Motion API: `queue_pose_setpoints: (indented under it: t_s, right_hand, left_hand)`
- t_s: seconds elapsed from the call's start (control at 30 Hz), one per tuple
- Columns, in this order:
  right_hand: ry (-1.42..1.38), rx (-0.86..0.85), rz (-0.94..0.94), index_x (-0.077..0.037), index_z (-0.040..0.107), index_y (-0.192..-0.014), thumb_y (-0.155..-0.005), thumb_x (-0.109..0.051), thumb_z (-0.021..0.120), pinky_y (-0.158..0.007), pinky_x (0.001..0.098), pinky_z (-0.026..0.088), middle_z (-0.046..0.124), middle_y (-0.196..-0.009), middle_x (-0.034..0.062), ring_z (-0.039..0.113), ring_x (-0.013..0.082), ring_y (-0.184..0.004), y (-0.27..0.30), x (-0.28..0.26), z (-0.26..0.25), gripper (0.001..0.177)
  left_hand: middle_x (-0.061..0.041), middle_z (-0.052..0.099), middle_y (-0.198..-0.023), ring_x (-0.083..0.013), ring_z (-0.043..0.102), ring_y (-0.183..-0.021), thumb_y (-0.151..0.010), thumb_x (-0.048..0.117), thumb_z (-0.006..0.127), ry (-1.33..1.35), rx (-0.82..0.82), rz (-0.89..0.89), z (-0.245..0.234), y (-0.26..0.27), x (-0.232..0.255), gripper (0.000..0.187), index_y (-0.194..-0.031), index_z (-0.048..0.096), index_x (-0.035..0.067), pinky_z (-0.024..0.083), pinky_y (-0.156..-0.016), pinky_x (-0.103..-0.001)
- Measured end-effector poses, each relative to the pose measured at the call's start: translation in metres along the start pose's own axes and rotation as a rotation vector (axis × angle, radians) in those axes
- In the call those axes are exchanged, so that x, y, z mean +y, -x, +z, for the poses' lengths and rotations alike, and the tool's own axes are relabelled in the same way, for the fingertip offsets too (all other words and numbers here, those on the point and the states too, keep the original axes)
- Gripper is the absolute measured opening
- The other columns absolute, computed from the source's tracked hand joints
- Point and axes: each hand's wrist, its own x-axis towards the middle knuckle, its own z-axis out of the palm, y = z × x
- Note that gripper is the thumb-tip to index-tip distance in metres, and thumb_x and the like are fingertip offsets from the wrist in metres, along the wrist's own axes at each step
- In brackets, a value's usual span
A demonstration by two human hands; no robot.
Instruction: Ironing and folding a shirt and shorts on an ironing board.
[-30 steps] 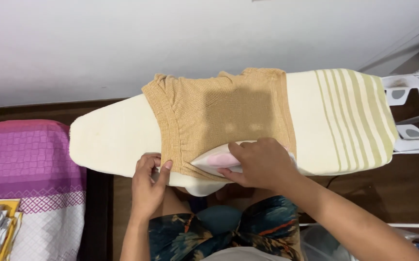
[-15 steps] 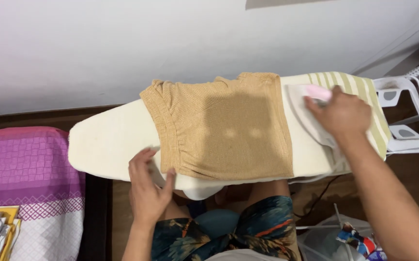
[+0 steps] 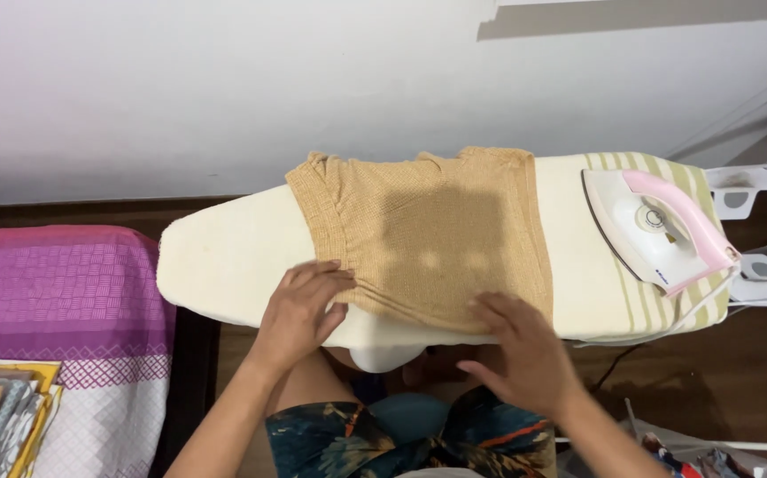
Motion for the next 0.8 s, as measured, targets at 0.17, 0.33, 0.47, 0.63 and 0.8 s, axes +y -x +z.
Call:
queue_pose_setpoints:
  t_s: [0.17, 0.33, 0.47, 0.63, 0.8]
  right_hand:
    - [0.087, 0.136, 0.073, -0.006, 0.069, -0.123, -0.083, -0.032, 0.076, -0.099, 0.0473, 0.046, 0.065, -0.130, 0.0129, 0.058, 0.0358, -0.123, -0.008, -0.003, 0.024, 0.048]
    - [-0.079, 0.381, 0.274, -0.005, 0.072, -0.118, -0.095, -0.004, 0.062, -0.098, 0.0379, 0.051, 0.075, -0.114, 0.0096, 0.069, 0.0239, -0.108, 0.008, 0.104, 0.011, 0.025]
    - [-0.068, 0.598, 0.488, 0.001, 0.074, -0.123, -0.110, -0.002, 0.065, -0.080, 0.0329, 0.051, 0.071, -0.105, 0.0090, 0.063, 0.0157, -0.092, -0.051, 0.069, -0.100, 0.016]
    - [-0.598, 0.876, 0.142, 0.003, 0.064, -0.119, -0.120, -0.010, 0.066, -0.096, 0.0310, 0.059, 0.068, -0.110, 0.0082, 0.064, 0.0125, -0.098, -0.089, 0.036, -0.176, 0.013]
    - [-0.557, 0.933, 0.068, 0.002, 0.063, -0.122, -0.123, -0.015, 0.063, -0.097, 0.0324, 0.059, 0.067, -0.113, 0.0095, 0.064, 0.0139, -0.099, -0.092, 0.023, -0.204, 0.016]
  left_hand:
    - [-0.009, 0.076, -0.114, -0.0272, 0.070, -0.114, -0.086, 0.012, 0.076, 0.216, 0.083, -0.015, -0.025, -0.024, -0.001, 0.024, -0.110, 0.073, 0.008, 0.045, -0.113, -0.047]
    - [-0.012, 0.074, -0.110, -0.0283, 0.069, -0.090, -0.093, 0.010, 0.071, 0.279, 0.209, -0.086, -0.064, -0.066, -0.006, 0.027, -0.119, 0.066, 0.004, 0.053, -0.088, -0.039]
    - [-0.008, 0.068, -0.097, -0.0126, 0.065, -0.088, -0.106, 0.008, 0.061, 0.356, 0.419, 0.030, -0.113, -0.112, 0.013, 0.010, -0.113, 0.062, 0.001, 0.055, -0.077, -0.028]
    - [-0.002, 0.059, -0.099, -0.0084, 0.054, -0.085, -0.119, 0.009, 0.057, 0.408, 0.613, 0.187, -0.180, -0.141, 0.049, 0.009, -0.117, 0.059, 0.000, 0.046, -0.075, -0.023]
    - [-0.003, 0.062, -0.119, -0.0089, 0.057, -0.105, -0.117, 0.001, 0.050, 0.371, 0.694, 0.416, -0.236, -0.113, 0.109, 0.015, -0.132, 0.054, -0.002, 0.048, -0.094, -0.021]
